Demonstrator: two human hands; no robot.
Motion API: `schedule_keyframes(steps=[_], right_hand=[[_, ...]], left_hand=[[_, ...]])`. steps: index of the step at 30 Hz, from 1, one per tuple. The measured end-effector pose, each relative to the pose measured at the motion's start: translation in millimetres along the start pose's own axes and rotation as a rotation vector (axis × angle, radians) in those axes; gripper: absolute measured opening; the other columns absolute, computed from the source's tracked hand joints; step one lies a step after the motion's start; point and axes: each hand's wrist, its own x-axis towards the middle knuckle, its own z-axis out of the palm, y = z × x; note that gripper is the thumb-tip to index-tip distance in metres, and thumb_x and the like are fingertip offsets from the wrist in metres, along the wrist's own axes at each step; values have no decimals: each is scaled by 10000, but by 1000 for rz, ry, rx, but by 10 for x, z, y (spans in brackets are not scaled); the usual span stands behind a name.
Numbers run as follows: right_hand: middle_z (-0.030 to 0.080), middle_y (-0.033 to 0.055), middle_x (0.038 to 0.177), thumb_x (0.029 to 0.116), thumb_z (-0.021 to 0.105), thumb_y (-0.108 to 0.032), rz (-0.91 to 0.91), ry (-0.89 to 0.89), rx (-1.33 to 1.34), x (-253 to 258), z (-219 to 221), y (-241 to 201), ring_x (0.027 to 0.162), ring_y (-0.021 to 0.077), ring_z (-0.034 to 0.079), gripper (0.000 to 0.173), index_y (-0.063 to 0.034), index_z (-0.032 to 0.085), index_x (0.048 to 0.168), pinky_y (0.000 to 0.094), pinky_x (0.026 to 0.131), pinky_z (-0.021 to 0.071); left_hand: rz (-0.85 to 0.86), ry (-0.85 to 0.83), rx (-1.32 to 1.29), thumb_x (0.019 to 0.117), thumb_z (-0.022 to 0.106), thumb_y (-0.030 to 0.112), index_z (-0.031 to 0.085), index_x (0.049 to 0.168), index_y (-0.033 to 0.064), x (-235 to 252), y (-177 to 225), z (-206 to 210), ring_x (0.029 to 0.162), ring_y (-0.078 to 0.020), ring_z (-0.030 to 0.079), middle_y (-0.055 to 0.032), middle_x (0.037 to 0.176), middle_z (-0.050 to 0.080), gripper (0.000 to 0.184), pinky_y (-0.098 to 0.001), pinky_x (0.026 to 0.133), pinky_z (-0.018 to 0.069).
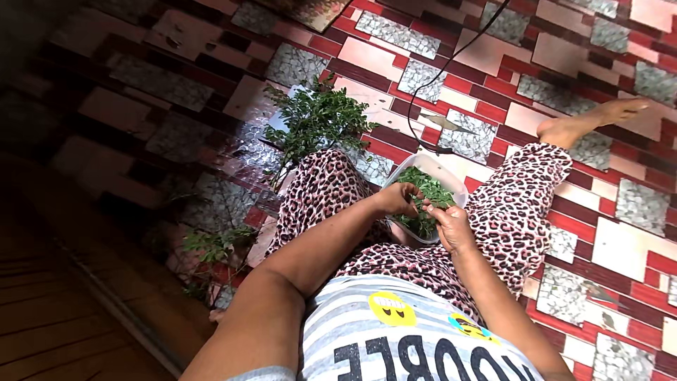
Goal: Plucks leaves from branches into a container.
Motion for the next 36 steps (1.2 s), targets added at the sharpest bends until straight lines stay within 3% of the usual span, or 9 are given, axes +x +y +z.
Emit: schedule_keyframes(steps=[3,7,9,13,18,24,31,36], right_hand=[[706,81,959,938,570,81,-15,69,59,20,-5,-7,828,156,688,173,14,649,1076,321,743,597],[705,97,969,1018,526,-18,120,47,1,26,-71,-50,785,149,677,117,17,628,1062,303,716,579],[713,101,981,1030,509,-41,150,30,-22,14,-81,-74,801,146,679,135,13,630,1054,292,725,567],[727,96,1003,1001,570,-16,108,-40,-85,9,-95,-67,845,132,676,121,24,663,1068,279,767,556],[703,58,929,898,705,30,29,-149,-230,-22,-57,-26,838,110,651,58,-2,693,945,287,790,563],[702,55,914,926,693,8,-72,-120,-426,-25,-81,-81,829,93,647,44,-6,686,884,283,785,550],[709,68,997,929,692,-35,-11,-147,-399,-34,-102,-90,887,115,653,63,-5,708,982,308,823,551],[715,64,1006,908,715,-1,-69,-182,-477,-28,-60,-84,883,110,660,24,-14,706,926,303,812,559]], left_hand=[[-9,3,23,829,730,-90,547,1311,-22,5,-9,1,673,-118,561,-92,835,628,520,-291,653,507],[19,3,10,836,727,-70,552,1316,-23,10,-26,-21,645,-102,545,-81,816,633,514,-268,607,473],[27,-1,-1,839,725,-67,547,1319,-28,13,-27,-24,655,-106,554,-84,821,630,514,-278,633,494],[30,11,-45,850,711,-70,544,1316,-20,10,-21,-30,636,-85,549,-68,805,639,497,-251,609,477],[26,17,-91,853,714,-76,547,1305,-20,2,-17,-26,623,-82,543,-57,788,632,485,-238,583,462],[28,13,-65,853,719,-68,565,1270,-25,14,-25,-23,624,-88,554,-58,785,633,447,-250,592,478],[9,28,-63,855,727,-66,571,1268,-25,-1,-7,-20,617,-84,551,-64,795,641,443,-238,571,463],[0,18,-35,842,742,-70,580,1250,-21,19,-15,-9,624,-91,561,-63,787,643,442,-249,581,478]])
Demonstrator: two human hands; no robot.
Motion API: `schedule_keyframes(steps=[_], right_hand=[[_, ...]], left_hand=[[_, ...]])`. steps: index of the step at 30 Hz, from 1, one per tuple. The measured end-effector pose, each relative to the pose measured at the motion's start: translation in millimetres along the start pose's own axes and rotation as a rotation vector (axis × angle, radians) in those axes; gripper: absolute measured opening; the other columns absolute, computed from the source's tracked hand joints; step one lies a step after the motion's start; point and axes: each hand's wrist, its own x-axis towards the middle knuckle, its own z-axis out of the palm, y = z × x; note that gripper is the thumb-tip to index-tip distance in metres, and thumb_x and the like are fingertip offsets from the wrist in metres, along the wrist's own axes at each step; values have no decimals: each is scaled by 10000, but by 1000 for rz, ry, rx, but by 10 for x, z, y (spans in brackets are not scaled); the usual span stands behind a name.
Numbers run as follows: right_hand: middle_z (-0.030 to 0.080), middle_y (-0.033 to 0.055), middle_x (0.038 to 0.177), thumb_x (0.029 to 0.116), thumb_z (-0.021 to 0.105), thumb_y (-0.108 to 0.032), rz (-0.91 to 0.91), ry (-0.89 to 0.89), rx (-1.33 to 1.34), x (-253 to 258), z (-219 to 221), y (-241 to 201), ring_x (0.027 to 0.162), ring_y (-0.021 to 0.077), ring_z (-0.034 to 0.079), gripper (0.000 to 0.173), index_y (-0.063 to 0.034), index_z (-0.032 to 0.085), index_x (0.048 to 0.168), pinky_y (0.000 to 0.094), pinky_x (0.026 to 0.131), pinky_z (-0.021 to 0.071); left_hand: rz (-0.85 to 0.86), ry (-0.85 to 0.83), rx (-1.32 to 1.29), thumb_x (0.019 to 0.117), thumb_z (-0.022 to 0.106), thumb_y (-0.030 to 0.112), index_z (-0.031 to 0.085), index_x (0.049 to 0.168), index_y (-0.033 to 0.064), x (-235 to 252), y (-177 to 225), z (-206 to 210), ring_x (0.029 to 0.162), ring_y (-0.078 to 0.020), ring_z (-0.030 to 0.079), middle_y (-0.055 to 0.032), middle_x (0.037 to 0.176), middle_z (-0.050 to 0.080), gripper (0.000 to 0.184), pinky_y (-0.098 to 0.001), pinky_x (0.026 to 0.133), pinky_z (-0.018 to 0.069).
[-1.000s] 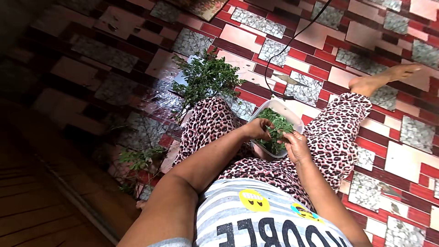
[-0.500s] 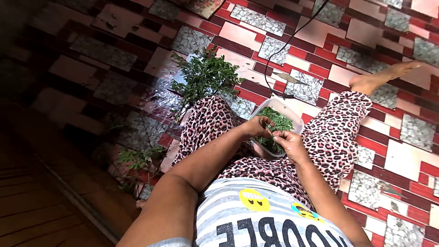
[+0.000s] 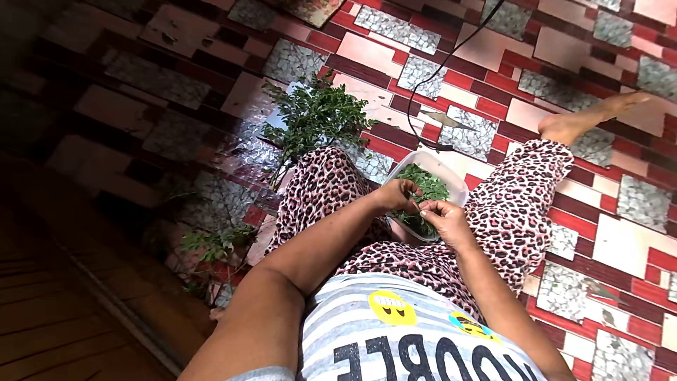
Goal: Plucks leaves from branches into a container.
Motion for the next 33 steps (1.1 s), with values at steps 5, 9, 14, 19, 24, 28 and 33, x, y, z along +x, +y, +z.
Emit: schedule_keyframes(steps=[5,9,14,19,24,28,33], right_hand=[[682,136,1066,970,644,-20,-119,-11,-213,-8,-40,-72,972,180,664,51,26,665,969,359,875,559],[666,203,985,967,633,-10,-277,106,-454,-11,-92,-116,1008,345,640,80,49,685,950,519,932,506],[670,170,1050,1018,612,-111,-110,30,-378,-19,-183,-174,991,262,640,178,31,718,1031,458,904,521],[710,97,974,930,712,-39,-46,-5,-159,-39,-41,-159,852,126,666,57,13,690,930,330,809,567],[681,141,1044,973,637,-25,-92,-15,-252,-30,0,-191,953,174,655,68,33,664,948,356,878,549],[644,197,1058,1008,575,-34,-135,98,-375,-17,-23,-187,1006,273,643,119,62,643,995,457,909,530],[650,162,1231,989,539,-28,-379,251,-290,-87,-139,-259,1157,186,628,198,25,711,1070,328,966,538]], left_hand=[[-4,-43,40,868,720,-62,583,1253,-19,-10,29,8,642,-95,577,-78,825,662,412,-253,585,483],[13,-53,40,853,719,-79,583,1245,-20,-16,31,8,645,-96,572,-68,818,649,419,-254,596,488],[47,-40,-14,860,712,-75,579,1255,-20,-37,49,-11,624,-80,563,-55,796,649,420,-237,575,470],[40,-32,0,852,730,-74,596,1251,-14,-36,46,-8,637,-90,583,-71,818,674,425,-247,580,482],[30,-35,16,857,737,-59,594,1240,-18,-28,44,-13,652,-107,592,-88,828,672,411,-264,597,499],[35,-46,60,871,726,-52,588,1247,-25,-35,48,-10,637,-98,567,-87,824,660,402,-259,587,478],[27,89,-77,899,713,-37,576,1259,-42,-3,30,-43,679,-110,608,-98,886,669,385,-265,627,525]])
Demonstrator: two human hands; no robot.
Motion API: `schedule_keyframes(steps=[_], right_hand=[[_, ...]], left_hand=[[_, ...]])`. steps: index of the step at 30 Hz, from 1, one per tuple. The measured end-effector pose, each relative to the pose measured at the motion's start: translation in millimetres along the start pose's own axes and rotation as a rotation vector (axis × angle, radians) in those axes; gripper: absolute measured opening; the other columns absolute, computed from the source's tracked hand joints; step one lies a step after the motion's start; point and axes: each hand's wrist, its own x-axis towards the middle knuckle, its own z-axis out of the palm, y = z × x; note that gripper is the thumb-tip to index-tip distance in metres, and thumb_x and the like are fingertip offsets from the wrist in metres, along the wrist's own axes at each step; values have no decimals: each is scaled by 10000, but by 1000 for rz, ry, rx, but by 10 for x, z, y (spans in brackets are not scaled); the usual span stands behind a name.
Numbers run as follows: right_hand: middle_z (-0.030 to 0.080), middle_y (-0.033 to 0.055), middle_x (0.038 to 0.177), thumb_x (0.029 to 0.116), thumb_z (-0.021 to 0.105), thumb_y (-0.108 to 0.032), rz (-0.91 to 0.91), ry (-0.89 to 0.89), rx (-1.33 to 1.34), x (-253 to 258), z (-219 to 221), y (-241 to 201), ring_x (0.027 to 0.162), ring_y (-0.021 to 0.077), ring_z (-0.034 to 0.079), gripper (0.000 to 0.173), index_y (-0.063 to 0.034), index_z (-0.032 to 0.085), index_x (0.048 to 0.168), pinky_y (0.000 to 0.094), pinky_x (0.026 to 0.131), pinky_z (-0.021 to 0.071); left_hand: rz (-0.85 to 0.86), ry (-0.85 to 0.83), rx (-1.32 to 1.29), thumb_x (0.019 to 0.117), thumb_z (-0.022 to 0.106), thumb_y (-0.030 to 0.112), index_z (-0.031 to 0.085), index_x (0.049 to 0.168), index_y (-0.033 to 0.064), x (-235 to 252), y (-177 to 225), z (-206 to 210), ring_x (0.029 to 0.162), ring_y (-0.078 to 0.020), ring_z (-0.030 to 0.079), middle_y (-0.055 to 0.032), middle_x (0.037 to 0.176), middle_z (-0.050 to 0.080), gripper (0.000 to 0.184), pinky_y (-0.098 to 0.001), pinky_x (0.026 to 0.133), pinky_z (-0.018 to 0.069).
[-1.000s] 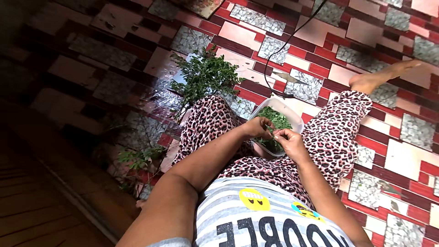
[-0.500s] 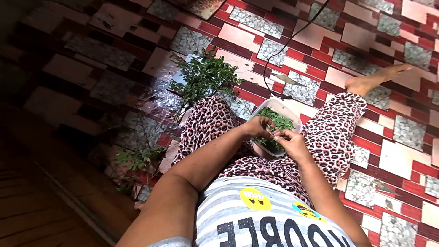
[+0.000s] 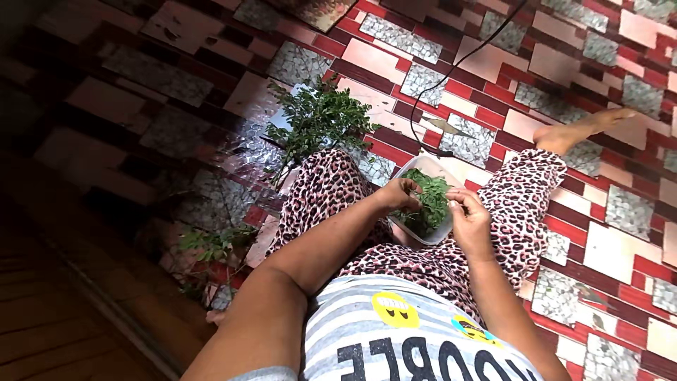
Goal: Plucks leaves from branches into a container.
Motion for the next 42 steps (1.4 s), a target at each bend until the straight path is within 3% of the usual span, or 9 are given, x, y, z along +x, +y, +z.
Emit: schedule_keyframes(steps=[5,10,20,23,26,30,35,39,42], right_hand=[[730,91,1060,927,491,46,-47,-196,66,-71,12,-96,1023,143,694,233,10,721,931,350,917,578],[705,133,1188,949,492,36,42,-153,-30,-69,67,-41,1145,184,658,233,26,724,957,368,991,532],[712,106,1055,895,491,104,-67,55,104,-76,51,37,1033,135,683,200,25,666,839,303,904,574],[705,118,1077,893,488,106,-156,101,88,-63,49,5,1086,141,666,198,33,668,856,285,941,554],[702,133,1150,942,524,42,-69,-32,45,-61,45,36,1128,169,662,178,30,698,974,333,964,554],[720,120,1084,983,560,-35,99,-155,30,-102,93,68,986,151,686,179,2,716,1063,344,888,565],[727,101,1082,988,544,-13,79,-106,36,-59,2,63,976,128,686,185,-4,711,1068,325,878,567],[725,98,1071,975,535,-1,68,-37,47,-62,-46,106,984,115,683,193,-2,710,1058,301,886,563],[723,104,1067,980,537,-4,66,-16,56,-60,-55,134,983,118,683,186,11,705,1058,299,893,563]], left_hand=[[-30,7,-91,906,696,-35,579,1257,-26,-18,20,-7,681,-105,603,-93,885,667,370,-258,629,519],[-11,-62,-62,896,685,-55,567,1276,-29,-64,43,-15,694,-107,592,-88,883,649,399,-259,637,515],[12,-33,-136,968,668,48,619,1212,3,-20,16,-5,593,-17,513,-56,904,713,253,-184,532,397],[63,-23,-78,925,714,17,623,1222,-4,-17,5,-9,583,-11,479,-35,852,674,311,-179,527,381],[75,-12,-44,902,748,31,645,1209,3,-23,12,5,585,-11,476,-20,821,661,324,-180,519,362],[106,15,-3,894,754,26,655,1181,-23,-26,14,12,746,-72,575,-67,904,665,308,-255,692,497],[230,136,-59,904,736,21,648,1181,-57,0,23,-34,818,-98,633,-99,952,687,301,-291,786,551],[263,219,-136,896,732,8,642,1141,-28,-51,93,-95,745,-46,584,-36,892,668,263,-216,675,490],[328,232,-162,891,721,-15,632,1143,-44,-58,105,-81,800,-60,624,-47,921,686,269,-240,746,533]])
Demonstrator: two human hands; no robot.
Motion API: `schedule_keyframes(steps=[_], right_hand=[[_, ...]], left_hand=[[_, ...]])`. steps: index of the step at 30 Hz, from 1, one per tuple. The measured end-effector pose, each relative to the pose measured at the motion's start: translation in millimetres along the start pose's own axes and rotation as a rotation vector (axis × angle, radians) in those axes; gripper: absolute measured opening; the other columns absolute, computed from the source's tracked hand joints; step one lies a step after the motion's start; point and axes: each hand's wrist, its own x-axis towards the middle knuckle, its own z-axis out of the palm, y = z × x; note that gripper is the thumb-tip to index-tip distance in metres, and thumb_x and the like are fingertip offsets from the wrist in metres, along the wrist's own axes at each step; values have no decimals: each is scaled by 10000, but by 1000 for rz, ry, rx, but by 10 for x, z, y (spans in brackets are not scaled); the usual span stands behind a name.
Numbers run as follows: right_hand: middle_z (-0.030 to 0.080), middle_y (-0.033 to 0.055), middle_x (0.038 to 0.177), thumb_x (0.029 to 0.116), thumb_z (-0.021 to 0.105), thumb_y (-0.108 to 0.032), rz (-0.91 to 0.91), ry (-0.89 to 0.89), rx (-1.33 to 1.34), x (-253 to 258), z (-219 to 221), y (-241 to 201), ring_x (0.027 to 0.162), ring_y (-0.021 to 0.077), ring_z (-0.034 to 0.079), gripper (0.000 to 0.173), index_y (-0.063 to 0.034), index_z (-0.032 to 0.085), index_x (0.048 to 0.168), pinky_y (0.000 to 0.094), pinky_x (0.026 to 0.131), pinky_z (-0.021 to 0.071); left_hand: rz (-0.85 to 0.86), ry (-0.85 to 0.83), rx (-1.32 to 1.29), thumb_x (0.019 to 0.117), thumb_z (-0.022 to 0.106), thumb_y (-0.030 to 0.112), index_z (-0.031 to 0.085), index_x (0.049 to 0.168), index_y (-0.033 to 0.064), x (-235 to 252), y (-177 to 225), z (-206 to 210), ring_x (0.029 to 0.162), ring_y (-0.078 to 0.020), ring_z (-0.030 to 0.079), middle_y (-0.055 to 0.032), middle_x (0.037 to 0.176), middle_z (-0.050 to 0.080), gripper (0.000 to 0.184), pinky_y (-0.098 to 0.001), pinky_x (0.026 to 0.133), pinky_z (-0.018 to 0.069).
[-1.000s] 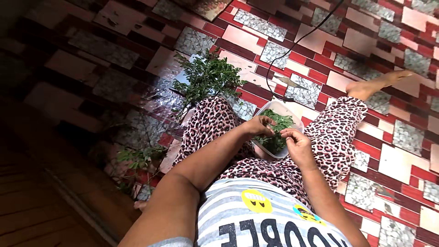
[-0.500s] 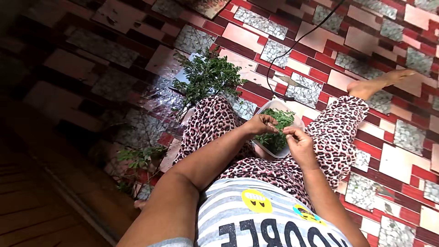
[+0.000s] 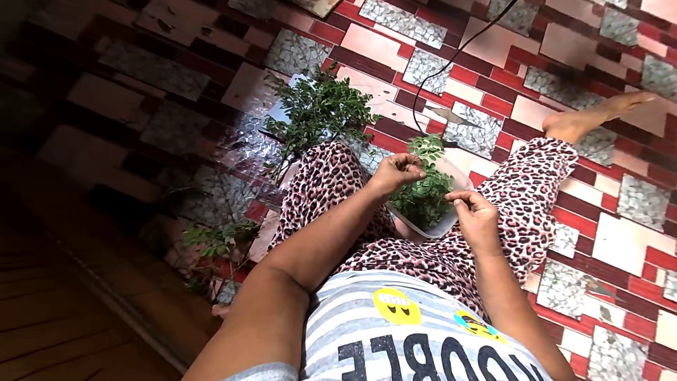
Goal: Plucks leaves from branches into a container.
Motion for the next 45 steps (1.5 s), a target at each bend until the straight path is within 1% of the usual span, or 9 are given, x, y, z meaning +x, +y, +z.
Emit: schedule_keyframes(steps=[3,7,12,17,21,25,35,41,45], right_hand=[[712,116,1061,986,545,-21,17,6,-12,11,15,49,951,128,682,173,21,693,1066,308,871,570],[676,210,1172,972,604,-19,115,-128,-120,51,71,123,1065,263,681,191,63,677,1129,437,942,567],[662,229,1226,970,613,-19,125,-189,-254,202,32,44,1107,321,672,237,64,664,1186,495,978,548],[610,283,1282,922,692,-30,166,-315,-409,336,31,-25,1132,420,640,283,88,653,1177,600,963,528],[510,317,1430,898,742,-101,205,-544,-552,318,302,-3,1354,491,469,594,-26,542,1453,645,1119,386],[575,329,1345,982,643,-103,224,-385,-571,356,382,-9,1282,468,551,371,109,610,1285,602,1099,418],[603,287,1318,980,648,-108,205,-444,-545,686,516,226,1262,444,567,258,-2,706,1209,605,1081,443],[625,292,1199,950,677,-31,150,-422,-557,663,498,232,1143,443,617,143,98,696,1007,596,1011,485],[688,201,1070,933,713,-18,279,-281,-243,536,232,125,999,289,661,87,50,716,986,482,925,532]], left_hand=[[133,27,-50,879,717,-43,613,1118,-35,-20,57,-3,809,-77,666,-38,905,704,261,-265,773,571],[191,61,-124,889,699,-16,589,1068,42,-64,147,-124,657,-17,594,12,845,698,217,-174,567,477],[159,11,-165,889,693,-25,589,1071,54,-65,164,-201,599,-6,543,9,832,691,223,-158,501,410],[142,-117,-79,875,712,-19,610,1084,10,-32,141,-180,758,-48,631,-9,880,694,235,-215,683,529],[109,-122,-68,873,725,-30,612,1102,-5,-1,116,-163,780,-56,639,-14,891,692,257,-222,707,539],[102,-150,-37,870,723,-35,621,1120,-47,13,60,-177,812,-81,645,-41,900,680,270,-269,787,561],[-119,-43,60,968,662,50,525,1334,-28,57,12,-168,737,-115,591,-106,965,644,398,-273,656,513],[-109,28,180,952,686,60,449,1438,-22,94,-21,-146,1044,-256,651,-217,1270,605,547,-414,910,555],[162,178,631,908,714,121,587,1381,21,11,60,-92,1345,-411,474,-262,1484,462,499,-536,1084,435]])
